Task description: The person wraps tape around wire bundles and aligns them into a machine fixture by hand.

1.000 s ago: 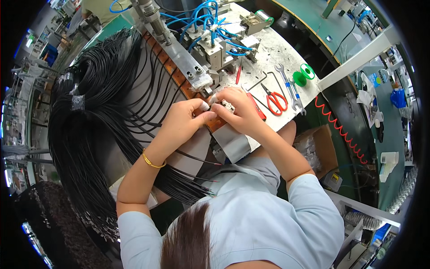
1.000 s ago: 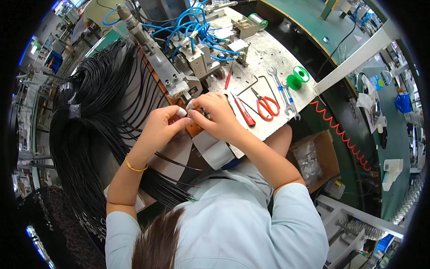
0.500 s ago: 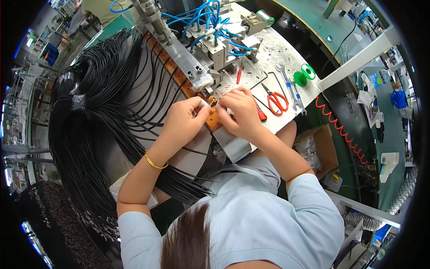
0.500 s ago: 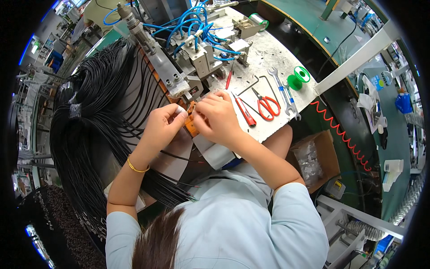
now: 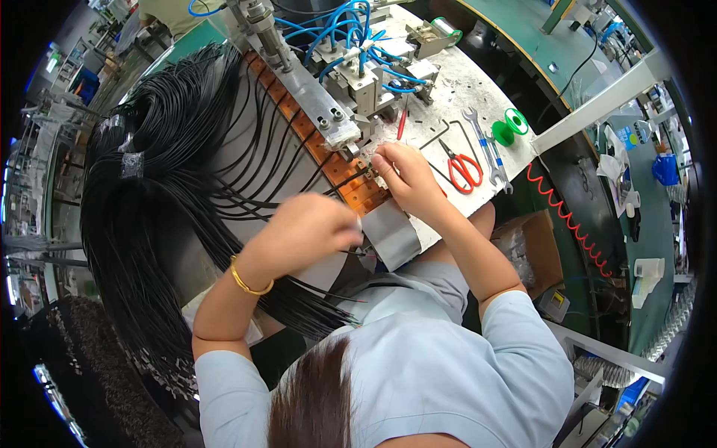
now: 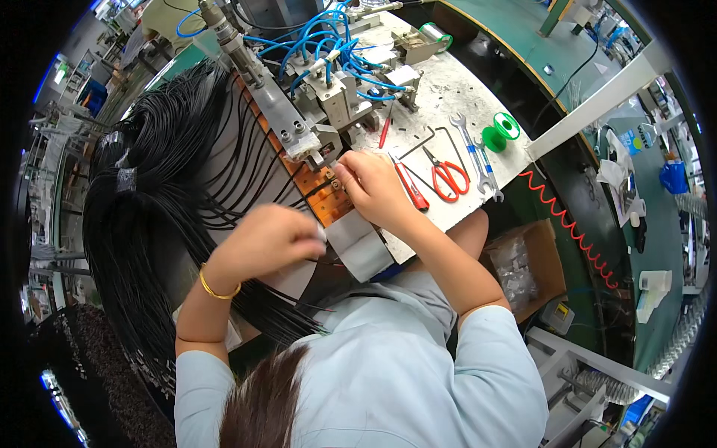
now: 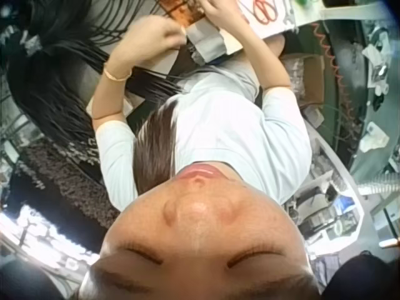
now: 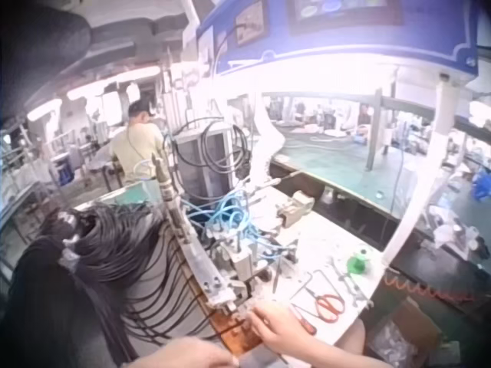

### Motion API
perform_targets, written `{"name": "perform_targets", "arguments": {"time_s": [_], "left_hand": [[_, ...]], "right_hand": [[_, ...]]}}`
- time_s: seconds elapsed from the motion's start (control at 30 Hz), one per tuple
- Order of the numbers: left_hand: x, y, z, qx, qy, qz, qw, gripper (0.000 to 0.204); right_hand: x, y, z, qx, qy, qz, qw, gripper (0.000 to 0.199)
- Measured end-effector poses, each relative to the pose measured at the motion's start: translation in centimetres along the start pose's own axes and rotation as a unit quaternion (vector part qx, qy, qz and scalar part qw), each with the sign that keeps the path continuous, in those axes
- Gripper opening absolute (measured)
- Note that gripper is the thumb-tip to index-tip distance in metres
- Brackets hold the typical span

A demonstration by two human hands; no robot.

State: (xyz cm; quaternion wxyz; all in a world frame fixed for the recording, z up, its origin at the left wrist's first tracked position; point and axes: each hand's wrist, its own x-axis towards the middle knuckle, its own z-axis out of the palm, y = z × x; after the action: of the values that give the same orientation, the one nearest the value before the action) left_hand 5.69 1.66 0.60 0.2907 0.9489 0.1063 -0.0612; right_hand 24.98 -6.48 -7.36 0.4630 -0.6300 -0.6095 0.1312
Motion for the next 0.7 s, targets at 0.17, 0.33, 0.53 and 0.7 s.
{"name": "perform_targets", "arguments": {"time_s": [0.17, 0.33, 0.53, 0.7], "left_hand": [[-0.4, -0.9, 2.5, 0.106, -0.005, 0.099, 0.989, 0.015], [1.5, -2.6, 0.4, -0.209, 0.144, -0.102, 0.962, 0.017], [1.8, -3.2, 0.8, -0.205, 0.184, -0.136, 0.952, 0.02], [1.7, -3.1, 1.2, -0.11, 0.162, -0.159, 0.968, 0.021]], "right_hand": [[0.3, -0.2, 0.1, -0.026, 0.003, -0.007, 1.0, 0.02], [-0.1, -0.8, 0.2, 0.009, 0.002, -0.029, 1.0, 0.02], [0.2, -0.6, -0.3, 0.122, -0.007, 0.128, 0.984, 0.024], [0.1, 2.5, 1.1, 0.062, -0.027, 0.081, 0.994, 0.026]]}}
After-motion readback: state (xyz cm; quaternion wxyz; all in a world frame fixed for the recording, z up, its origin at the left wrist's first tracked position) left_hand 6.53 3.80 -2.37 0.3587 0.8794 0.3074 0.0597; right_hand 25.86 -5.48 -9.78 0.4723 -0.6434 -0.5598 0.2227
